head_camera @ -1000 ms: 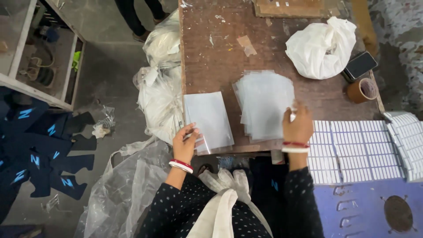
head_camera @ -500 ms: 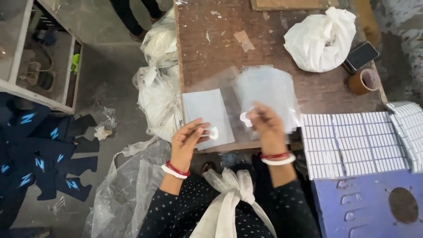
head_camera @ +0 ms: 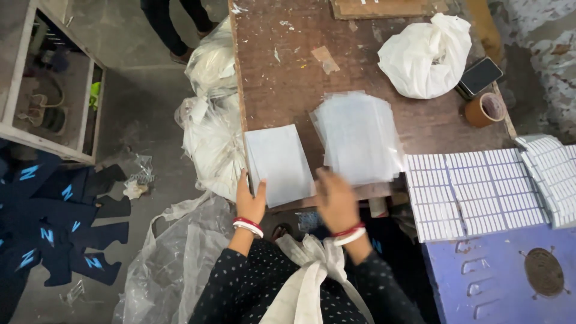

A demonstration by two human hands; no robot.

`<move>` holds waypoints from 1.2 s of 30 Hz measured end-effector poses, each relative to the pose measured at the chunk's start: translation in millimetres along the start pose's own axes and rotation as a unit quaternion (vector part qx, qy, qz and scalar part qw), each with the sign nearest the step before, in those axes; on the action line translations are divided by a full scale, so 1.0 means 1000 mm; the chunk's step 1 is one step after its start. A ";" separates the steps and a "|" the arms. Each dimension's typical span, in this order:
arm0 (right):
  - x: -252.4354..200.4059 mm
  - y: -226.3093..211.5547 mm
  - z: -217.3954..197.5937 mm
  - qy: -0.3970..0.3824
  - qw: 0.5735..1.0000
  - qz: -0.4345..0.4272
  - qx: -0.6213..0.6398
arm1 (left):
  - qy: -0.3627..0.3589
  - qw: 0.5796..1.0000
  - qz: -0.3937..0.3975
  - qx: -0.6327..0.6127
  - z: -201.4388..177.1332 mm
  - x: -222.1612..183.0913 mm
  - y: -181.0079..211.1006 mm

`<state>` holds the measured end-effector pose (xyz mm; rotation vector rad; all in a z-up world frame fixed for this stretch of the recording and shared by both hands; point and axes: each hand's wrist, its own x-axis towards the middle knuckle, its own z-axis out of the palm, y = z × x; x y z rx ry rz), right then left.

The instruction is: Peeling and separating thin plastic sheets from a stack on a wooden workbench.

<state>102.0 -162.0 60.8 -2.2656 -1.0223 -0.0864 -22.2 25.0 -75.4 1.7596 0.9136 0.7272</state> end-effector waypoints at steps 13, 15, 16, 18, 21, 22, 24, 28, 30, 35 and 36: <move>-0.009 -0.005 0.119 0.007 0.991 0.136 -0.006 | -0.090 0.982 -0.118 -0.119 0.002 0.030 -0.033; -0.005 -0.005 0.123 0.022 0.985 0.170 0.015 | -0.081 0.991 -0.075 -0.072 -0.003 0.032 -0.033; -0.005 -0.009 0.121 0.024 0.984 0.174 0.016 | -0.085 0.991 -0.074 -0.070 -0.008 0.030 -0.023; 0.002 -0.013 0.115 0.001 0.981 0.192 -0.001 | -0.063 0.992 -0.100 -0.041 -0.016 0.030 0.000; -0.003 -0.015 0.117 -0.008 0.982 0.185 -0.028 | -0.042 0.996 -0.060 -0.042 -0.029 0.025 0.043; -0.004 -0.012 0.120 -0.005 0.982 0.189 -0.030 | -0.047 0.996 -0.059 -0.043 -0.029 0.025 0.047; -0.009 -0.007 0.127 0.015 0.985 0.166 -0.051 | -0.081 0.989 -0.025 -0.125 -0.031 0.022 0.052; 0.002 -0.054 0.104 0.038 0.984 0.122 -0.128 | -0.166 0.950 -0.105 -0.243 -0.015 0.035 -0.002; 0.003 -0.059 0.111 0.009 0.991 0.068 -0.114 | -0.165 0.934 -0.162 -0.271 0.000 0.041 -0.040; 0.031 -0.097 0.093 -0.097 0.990 0.088 -0.058 | -0.209 0.871 -0.286 -0.342 -0.022 0.055 -0.036; 0.036 -0.107 0.089 -0.125 0.984 0.106 -0.071 | -0.212 0.844 -0.348 -0.349 -0.032 0.058 -0.026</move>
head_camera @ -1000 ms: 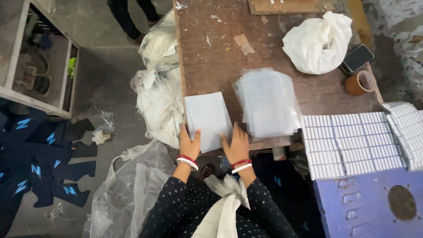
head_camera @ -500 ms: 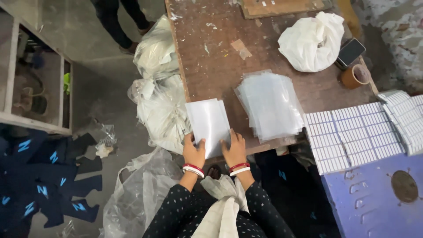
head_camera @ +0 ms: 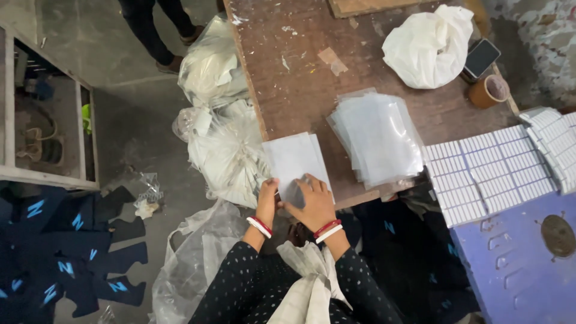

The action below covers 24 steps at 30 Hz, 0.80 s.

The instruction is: Peeling and separating thin plastic sheets from a stack on a wooden workbench.

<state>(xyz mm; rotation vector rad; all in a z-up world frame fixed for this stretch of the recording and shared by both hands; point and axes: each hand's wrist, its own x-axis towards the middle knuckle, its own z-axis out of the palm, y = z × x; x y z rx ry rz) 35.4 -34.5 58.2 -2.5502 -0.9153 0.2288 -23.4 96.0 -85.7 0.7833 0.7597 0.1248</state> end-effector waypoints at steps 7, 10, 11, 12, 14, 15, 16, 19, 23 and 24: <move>0.004 0.020 0.015 -0.017 0.999 0.028 0.036 | -0.093 0.991 -0.047 -0.084 -0.009 0.009 -0.005; 0.002 0.027 0.013 -0.004 0.993 0.035 0.114 | -0.114 0.989 -0.049 -0.078 -0.015 0.013 -0.011; 0.001 0.025 0.010 0.005 0.989 0.043 0.139 | -0.137 0.990 0.013 -0.041 -0.019 0.017 -0.020; 0.000 0.023 0.006 0.014 0.985 0.051 0.163 | -0.158 0.985 0.075 -0.005 -0.022 0.021 -0.028; -0.003 0.019 0.000 0.043 0.985 0.034 0.162 | -0.158 0.983 0.093 0.008 -0.023 0.021 -0.033; -0.004 0.019 -0.003 0.073 0.984 0.017 0.161 | -0.159 0.981 0.111 0.021 -0.022 0.023 -0.035; -0.004 0.021 -0.016 0.074 0.984 0.013 0.160 | -0.159 0.980 0.115 0.020 -0.018 0.020 -0.026; -0.005 0.036 -0.064 0.219 0.965 -0.021 0.141 | -0.110 0.992 0.052 0.028 -0.007 0.001 -0.011; 0.014 0.094 -0.122 0.285 0.898 0.156 0.295 | -0.118 0.973 0.158 0.122 0.001 -0.013 0.008; 0.019 0.115 -0.131 0.284 0.879 0.183 0.336 | -0.128 0.960 0.202 0.143 0.003 -0.015 0.009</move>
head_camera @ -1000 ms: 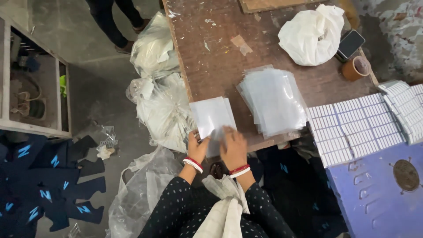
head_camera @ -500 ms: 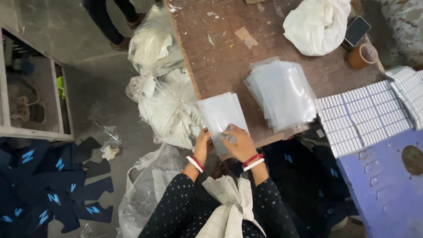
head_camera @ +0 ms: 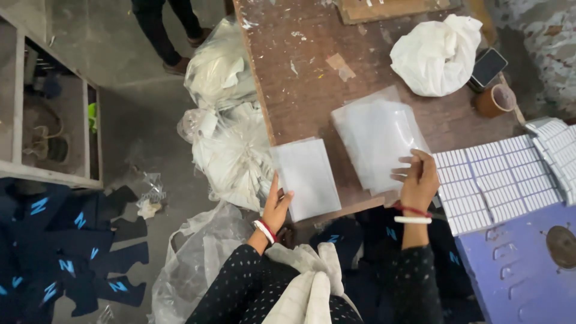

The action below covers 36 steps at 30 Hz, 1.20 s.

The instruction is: Peeling and separating thin plastic sheets from a stack on a wooden workbench.

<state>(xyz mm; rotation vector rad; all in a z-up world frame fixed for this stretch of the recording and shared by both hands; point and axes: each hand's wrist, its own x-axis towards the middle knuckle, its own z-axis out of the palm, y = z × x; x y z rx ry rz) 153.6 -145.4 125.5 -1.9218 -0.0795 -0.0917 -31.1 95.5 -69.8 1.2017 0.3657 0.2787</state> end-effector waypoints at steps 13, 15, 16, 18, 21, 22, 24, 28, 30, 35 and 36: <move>-0.094 0.041 0.085 -0.152 0.886 -0.320 -0.298 | 0.094 0.993 0.035 0.055 0.006 -0.002 -0.037; -0.099 0.052 0.093 -0.146 0.884 -0.282 -0.343 | 0.101 0.995 0.014 0.022 0.011 -0.003 -0.025; -0.100 0.044 0.090 -0.148 0.883 -0.285 -0.341 | 0.106 0.994 0.016 0.022 0.012 -0.003 -0.029; -0.102 0.029 0.083 -0.120 0.899 -0.270 -0.324 | 0.151 0.987 -0.022 0.042 0.013 0.001 -0.037; -0.083 -0.001 0.070 -0.097 0.862 -0.300 -0.396 | 0.155 0.986 -0.005 0.061 0.018 -0.001 -0.023; -0.071 -0.005 0.067 -0.097 0.863 -0.299 -0.396 | 0.154 0.986 -0.005 0.062 0.019 -0.003 -0.020; -0.047 -0.014 0.061 -0.088 0.786 -0.370 -0.488 | 0.162 0.986 -0.013 0.033 0.022 -0.002 -0.012; -0.016 0.031 0.049 -0.137 0.776 -0.330 -0.520 | 0.171 0.982 -0.057 0.063 0.019 -0.002 -0.006; -0.012 0.039 0.045 -0.127 0.781 -0.364 -0.491 | 0.159 0.984 -0.056 0.059 0.014 -0.002 -0.015; 0.027 0.045 0.008 -0.083 0.918 -0.292 -0.255 | 0.151 0.987 -0.059 0.014 0.012 0.001 -0.017; 0.038 0.053 -0.002 -0.014 0.949 -0.261 -0.177 | 0.143 0.989 -0.031 0.004 0.012 0.001 -0.017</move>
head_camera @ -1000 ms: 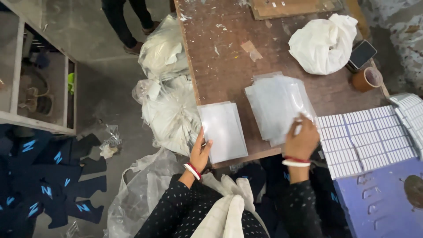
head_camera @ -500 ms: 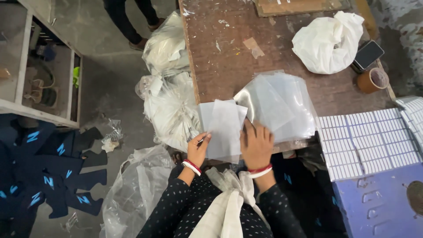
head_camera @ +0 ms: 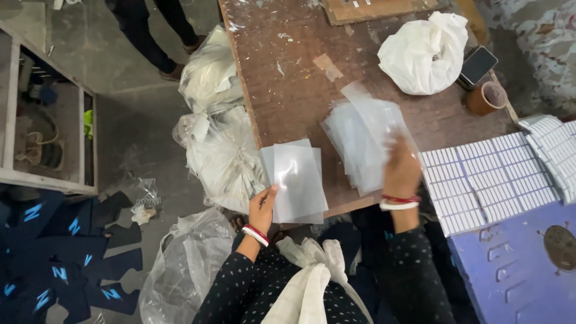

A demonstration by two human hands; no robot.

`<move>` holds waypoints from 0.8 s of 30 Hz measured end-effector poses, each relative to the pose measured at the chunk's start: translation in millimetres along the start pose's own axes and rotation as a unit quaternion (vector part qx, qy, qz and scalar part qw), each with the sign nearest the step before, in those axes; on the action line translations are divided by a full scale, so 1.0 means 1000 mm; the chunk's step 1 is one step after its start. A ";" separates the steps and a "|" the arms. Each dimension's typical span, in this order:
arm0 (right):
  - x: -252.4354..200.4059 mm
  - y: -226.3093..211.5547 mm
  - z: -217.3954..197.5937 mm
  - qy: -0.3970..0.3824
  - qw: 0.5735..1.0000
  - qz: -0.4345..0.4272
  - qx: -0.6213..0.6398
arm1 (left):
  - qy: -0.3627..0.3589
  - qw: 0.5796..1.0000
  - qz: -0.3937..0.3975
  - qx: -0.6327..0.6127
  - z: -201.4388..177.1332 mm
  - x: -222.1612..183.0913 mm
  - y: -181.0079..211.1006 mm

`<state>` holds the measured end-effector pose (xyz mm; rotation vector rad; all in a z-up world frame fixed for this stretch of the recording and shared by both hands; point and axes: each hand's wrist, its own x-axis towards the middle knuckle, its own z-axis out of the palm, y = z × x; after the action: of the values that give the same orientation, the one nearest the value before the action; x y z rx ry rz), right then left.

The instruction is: Peeling and separating thin plastic sheets from a stack on a wooden workbench.

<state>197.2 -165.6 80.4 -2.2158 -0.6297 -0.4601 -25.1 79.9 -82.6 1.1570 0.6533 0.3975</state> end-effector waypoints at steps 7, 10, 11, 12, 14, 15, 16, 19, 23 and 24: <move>0.047 0.026 -0.055 0.077 0.960 0.169 0.211 | 0.025 0.998 -0.044 -0.042 -0.004 0.010 -0.023; 0.028 0.047 -0.034 -0.051 0.969 0.227 0.077 | 0.025 0.996 -0.058 -0.062 -0.008 0.012 -0.032; 0.021 0.014 -0.028 -0.002 0.986 0.089 -0.143 | 0.023 0.994 -0.071 -0.082 -0.008 0.013 -0.034; 0.015 -0.019 -0.022 0.048 0.933 -0.058 -0.352 | 0.020 0.991 -0.083 -0.102 -0.007 0.014 -0.035; -0.024 -0.049 0.012 -0.023 0.979 -0.010 -0.200 | 0.013 0.994 -0.056 -0.094 -0.008 0.015 -0.044; -0.044 -0.063 0.028 -0.090 0.994 0.041 -0.043 | 0.001 0.996 -0.028 -0.083 -0.007 0.016 -0.048; -0.057 -0.085 0.042 -0.091 0.994 0.042 -0.044 | 0.001 0.996 -0.030 -0.083 -0.007 0.016 -0.050; -0.088 -0.137 0.076 -0.187 0.982 -0.009 0.006 | -0.005 0.998 -0.020 -0.066 -0.007 0.015 -0.044; -0.101 -0.152 0.090 -0.239 0.971 -0.006 -0.007 | -0.019 0.997 -0.021 -0.072 -0.005 0.010 -0.027; -0.103 -0.150 0.091 -0.246 0.969 0.002 -0.011 | -0.031 0.997 -0.005 -0.065 -0.005 0.010 -0.026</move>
<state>39.7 -39.0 57.7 -2.3651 -0.8759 0.0983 -21.8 79.4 -110.9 1.0375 0.5720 0.3885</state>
